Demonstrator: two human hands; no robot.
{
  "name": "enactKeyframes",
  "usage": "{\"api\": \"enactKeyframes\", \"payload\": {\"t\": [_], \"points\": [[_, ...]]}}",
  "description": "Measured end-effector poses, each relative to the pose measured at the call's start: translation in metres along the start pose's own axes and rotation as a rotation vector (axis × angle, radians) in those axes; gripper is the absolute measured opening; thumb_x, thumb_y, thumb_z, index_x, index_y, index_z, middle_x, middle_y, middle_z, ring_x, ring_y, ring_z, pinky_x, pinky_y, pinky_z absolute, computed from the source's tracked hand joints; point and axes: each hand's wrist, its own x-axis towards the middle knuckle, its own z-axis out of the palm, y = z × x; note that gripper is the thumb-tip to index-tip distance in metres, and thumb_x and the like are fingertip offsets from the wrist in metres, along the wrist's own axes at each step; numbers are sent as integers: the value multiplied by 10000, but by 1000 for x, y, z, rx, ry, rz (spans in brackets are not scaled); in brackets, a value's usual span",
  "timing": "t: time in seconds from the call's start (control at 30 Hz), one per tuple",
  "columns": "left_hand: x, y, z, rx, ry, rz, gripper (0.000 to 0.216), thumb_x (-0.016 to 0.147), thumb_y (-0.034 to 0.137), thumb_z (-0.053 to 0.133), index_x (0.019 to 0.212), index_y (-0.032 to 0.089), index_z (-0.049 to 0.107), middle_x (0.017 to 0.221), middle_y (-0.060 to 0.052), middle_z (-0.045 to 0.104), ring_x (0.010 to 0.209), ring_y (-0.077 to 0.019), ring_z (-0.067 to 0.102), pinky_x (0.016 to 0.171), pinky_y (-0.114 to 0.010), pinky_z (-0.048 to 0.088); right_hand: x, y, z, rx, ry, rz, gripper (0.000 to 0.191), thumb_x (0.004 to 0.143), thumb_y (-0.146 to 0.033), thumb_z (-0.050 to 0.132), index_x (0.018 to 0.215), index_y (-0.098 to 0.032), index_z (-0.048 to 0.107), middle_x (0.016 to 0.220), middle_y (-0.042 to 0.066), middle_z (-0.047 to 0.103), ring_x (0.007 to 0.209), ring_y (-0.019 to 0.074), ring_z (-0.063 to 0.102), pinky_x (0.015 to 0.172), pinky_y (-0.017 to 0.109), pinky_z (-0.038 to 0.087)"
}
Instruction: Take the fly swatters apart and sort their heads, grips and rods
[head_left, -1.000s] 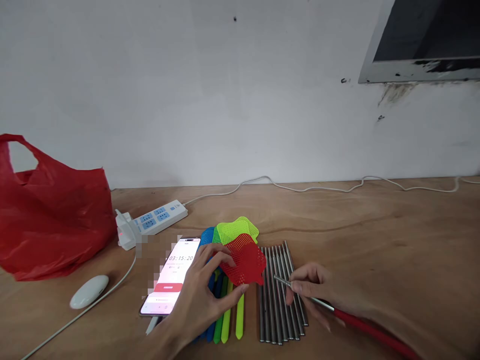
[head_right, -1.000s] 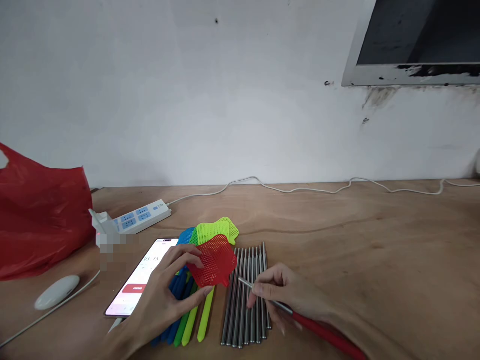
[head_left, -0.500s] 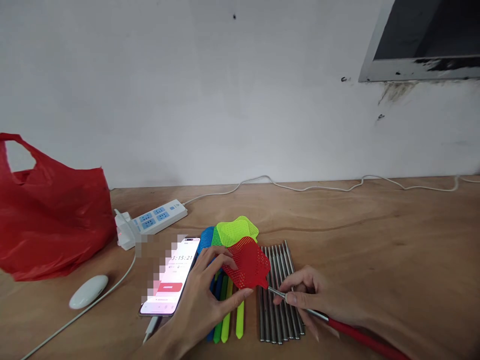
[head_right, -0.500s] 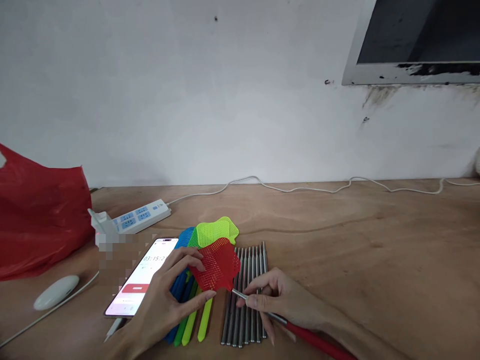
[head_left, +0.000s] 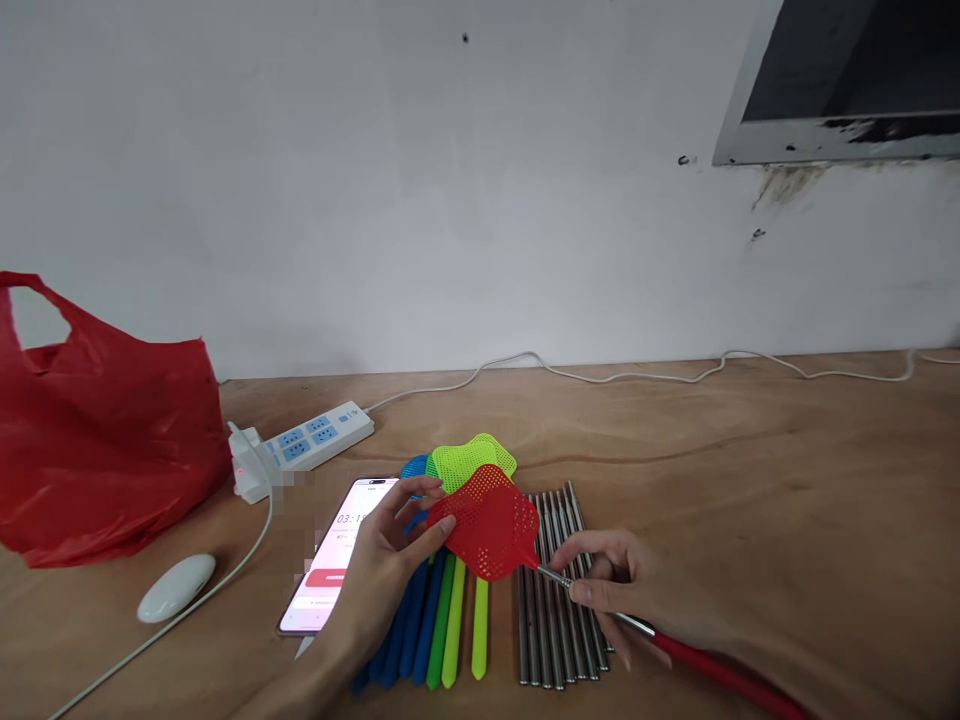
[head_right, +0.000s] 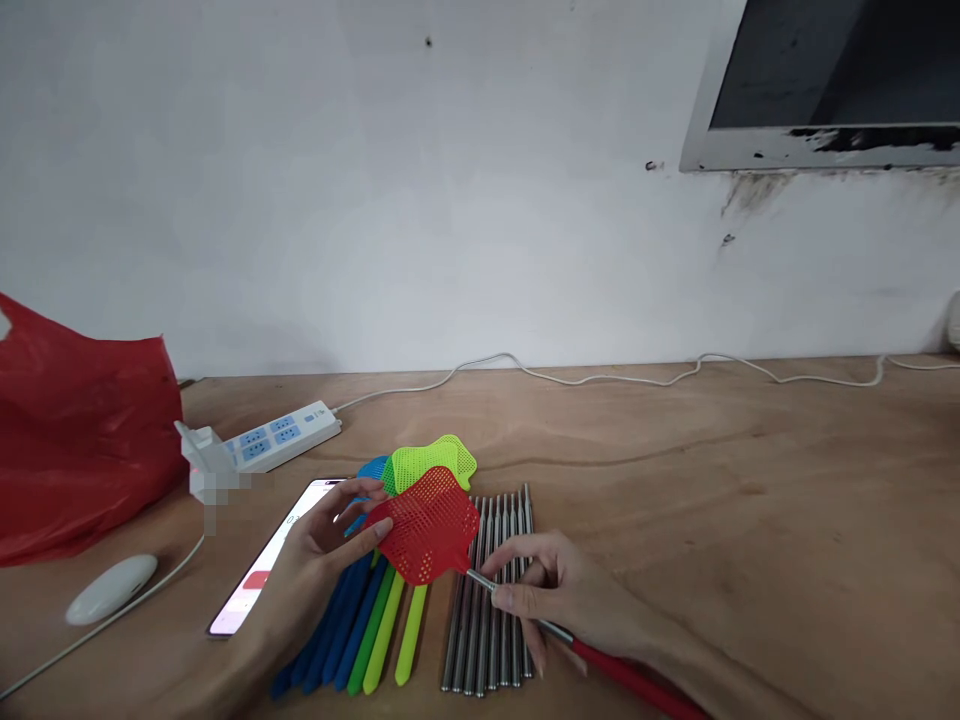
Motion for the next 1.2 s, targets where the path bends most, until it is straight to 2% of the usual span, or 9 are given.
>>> {"api": "enactKeyframes", "payload": {"t": [0.23,0.4,0.5,0.6,0.67,0.8,1.0,1.2], "points": [[0,0,0,1,-2,-78,489,728,350,827,1168,205,667,1226,-75,671,1119,-265,631,909,-413,571,5,7,0,28,93,-60,517,823,-573,703,1073,-140,573,494,-37,673,223,54,400,251,132,273],[-4,4,2,-1,-105,-72,453,787,328,780,1207,200,670,1168,-67,717,1117,-255,650,1018,-445,509,8,8,-4,8,92,-61,490,828,-562,693,1038,-135,580,502,-29,678,246,54,419,259,133,242],[-5,6,4,45,-157,-54,483,840,375,720,1285,208,636,1069,-58,739,951,-237,694,892,-428,577,8,9,-5,-3,87,-50,496,832,-567,683,1046,-132,578,517,-23,686,243,56,419,264,143,245],[-6,5,4,112,-182,-24,552,867,422,678,1363,200,584,823,-25,725,696,-201,674,676,-364,606,7,11,-4,-3,106,-55,512,828,-578,684,1055,-132,577,501,-32,674,231,60,406,263,151,243],[-8,3,5,136,-201,-2,586,877,435,665,1397,187,557,686,-1,677,602,-187,639,610,-337,589,7,11,-4,-8,113,-66,519,820,-590,687,1037,-130,583,491,-33,668,228,59,394,262,154,239],[-13,0,5,149,-227,-12,637,888,439,656,1449,183,499,614,15,643,554,-175,611,540,-292,548,7,11,-4,-15,131,-91,507,802,-600,703,981,-139,593,469,-36,655,243,65,415,267,156,261],[-18,-3,9,157,-219,-34,681,900,493,631,1481,185,457,566,34,632,496,-155,605,531,-269,541,9,13,-5,-7,112,-79,502,803,-600,700,975,-144,577,477,-34,663,233,60,389,254,154,254],[-20,-9,9,163,-209,-93,779,889,538,629,1520,154,385,471,61,576,399,-146,558,420,-236,496,10,14,-6,-27,111,-93,513,814,-603,682,989,-133,577,480,-38,661,217,55,372,251,163,230]]}}
